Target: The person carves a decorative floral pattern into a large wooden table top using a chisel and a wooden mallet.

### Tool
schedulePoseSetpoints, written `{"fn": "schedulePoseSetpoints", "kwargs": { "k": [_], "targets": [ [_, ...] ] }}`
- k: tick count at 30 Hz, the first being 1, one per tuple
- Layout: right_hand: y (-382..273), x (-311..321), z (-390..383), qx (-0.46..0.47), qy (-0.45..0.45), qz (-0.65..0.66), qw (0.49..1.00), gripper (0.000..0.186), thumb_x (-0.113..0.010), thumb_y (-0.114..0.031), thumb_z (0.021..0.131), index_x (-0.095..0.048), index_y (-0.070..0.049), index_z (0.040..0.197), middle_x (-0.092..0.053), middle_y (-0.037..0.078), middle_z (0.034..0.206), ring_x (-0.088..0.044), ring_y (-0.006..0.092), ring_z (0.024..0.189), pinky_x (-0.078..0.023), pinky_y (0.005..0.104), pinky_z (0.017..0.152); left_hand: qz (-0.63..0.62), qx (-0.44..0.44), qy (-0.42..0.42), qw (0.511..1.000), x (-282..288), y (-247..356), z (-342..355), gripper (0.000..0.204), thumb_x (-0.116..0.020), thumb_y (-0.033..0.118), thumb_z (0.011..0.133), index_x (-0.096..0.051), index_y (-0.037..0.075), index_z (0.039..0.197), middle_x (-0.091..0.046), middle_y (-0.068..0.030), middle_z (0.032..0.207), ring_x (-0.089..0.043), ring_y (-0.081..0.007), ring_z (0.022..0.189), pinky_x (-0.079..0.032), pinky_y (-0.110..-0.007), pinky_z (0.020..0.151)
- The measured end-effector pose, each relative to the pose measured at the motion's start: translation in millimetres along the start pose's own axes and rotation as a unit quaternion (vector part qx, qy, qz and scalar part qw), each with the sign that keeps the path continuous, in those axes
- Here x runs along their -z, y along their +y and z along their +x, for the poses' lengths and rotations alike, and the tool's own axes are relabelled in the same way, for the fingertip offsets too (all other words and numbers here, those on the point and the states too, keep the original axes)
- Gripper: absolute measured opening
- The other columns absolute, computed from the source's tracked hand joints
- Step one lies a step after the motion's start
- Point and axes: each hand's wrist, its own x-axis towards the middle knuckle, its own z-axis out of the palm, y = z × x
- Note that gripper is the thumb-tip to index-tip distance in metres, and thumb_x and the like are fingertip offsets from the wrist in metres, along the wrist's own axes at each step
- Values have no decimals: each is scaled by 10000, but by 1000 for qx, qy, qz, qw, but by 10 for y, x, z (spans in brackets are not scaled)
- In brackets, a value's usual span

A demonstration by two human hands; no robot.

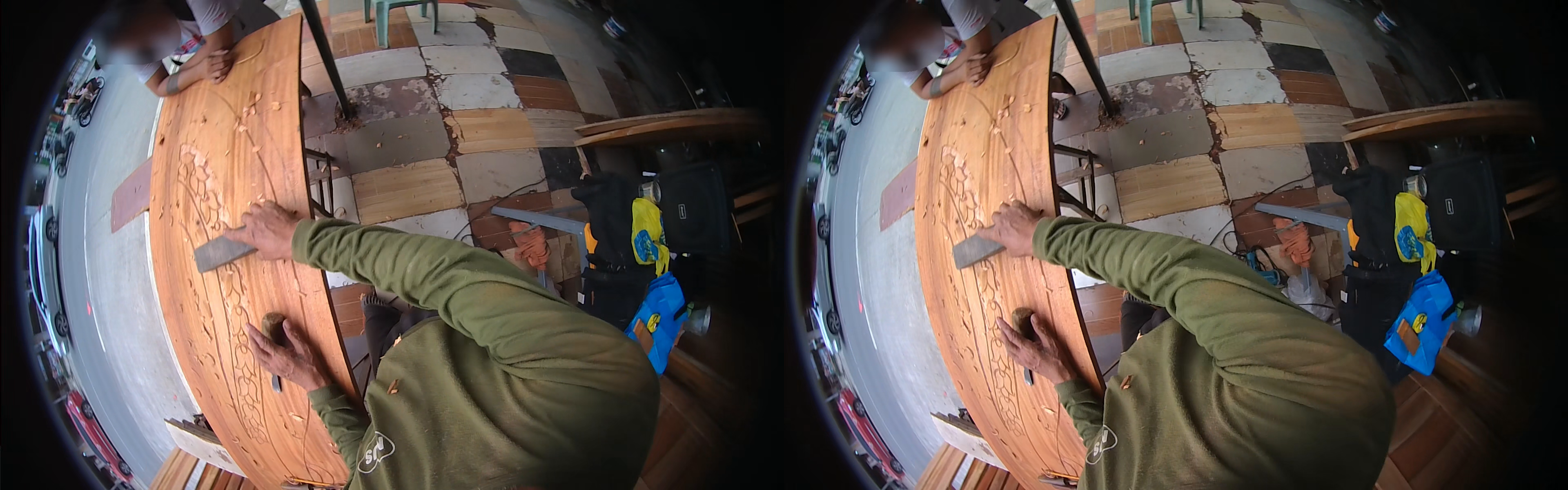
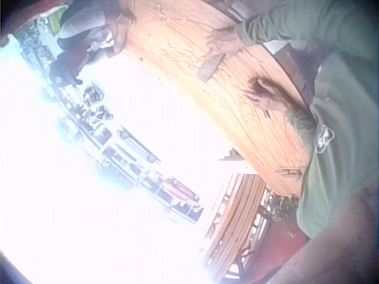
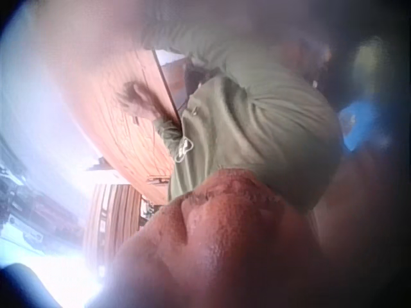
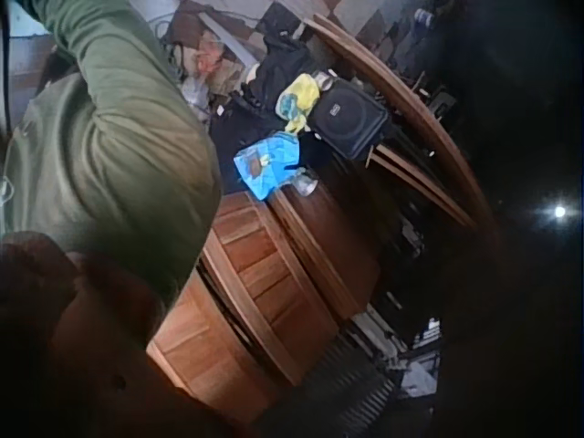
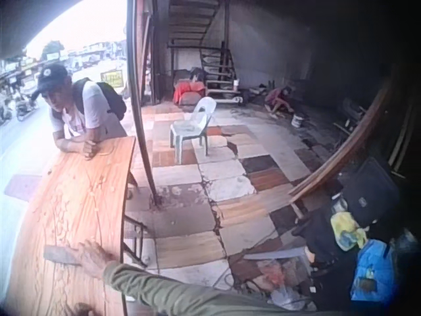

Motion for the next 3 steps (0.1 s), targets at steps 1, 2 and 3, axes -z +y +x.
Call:
{"fn": "schedulePoseSetpoints", "kwargs": {
  "k": [1,2,3],
  "targets": [
    [5,34,-54,12,-5,14,1000,839,-859,-432,827,-565,-246,1590,-665,180,1156,-622,352,1208,-466,589,1092,14,-7,5,1000,-20,-25,6,794,-659,518,1059,-418,64,1664,-549,-243,1558,-548,-440,1352,-418,-541,1126],
    [27,68,-123,24,-9,28,999,838,-859,-447,830,-567,-244,1589,-666,190,1172,-581,352,1284,-418,620,1142,17,-11,27,999,-71,-34,-24,819,-660,544,1051,-408,71,1671,-548,-230,1569,-551,-438,1357,-419,-549,1126],
    [154,174,-128,18,-2,21,1000,838,-859,-447,830,-567,-244,1589,-666,190,1172,-581,352,1284,-418,620,1142,17,20,5,1000,-29,-21,-5,881,-648,612,1031,-392,76,1681,-539,-214,1590,-521,-447,1412,-402,-574,1157]
  ]
}}
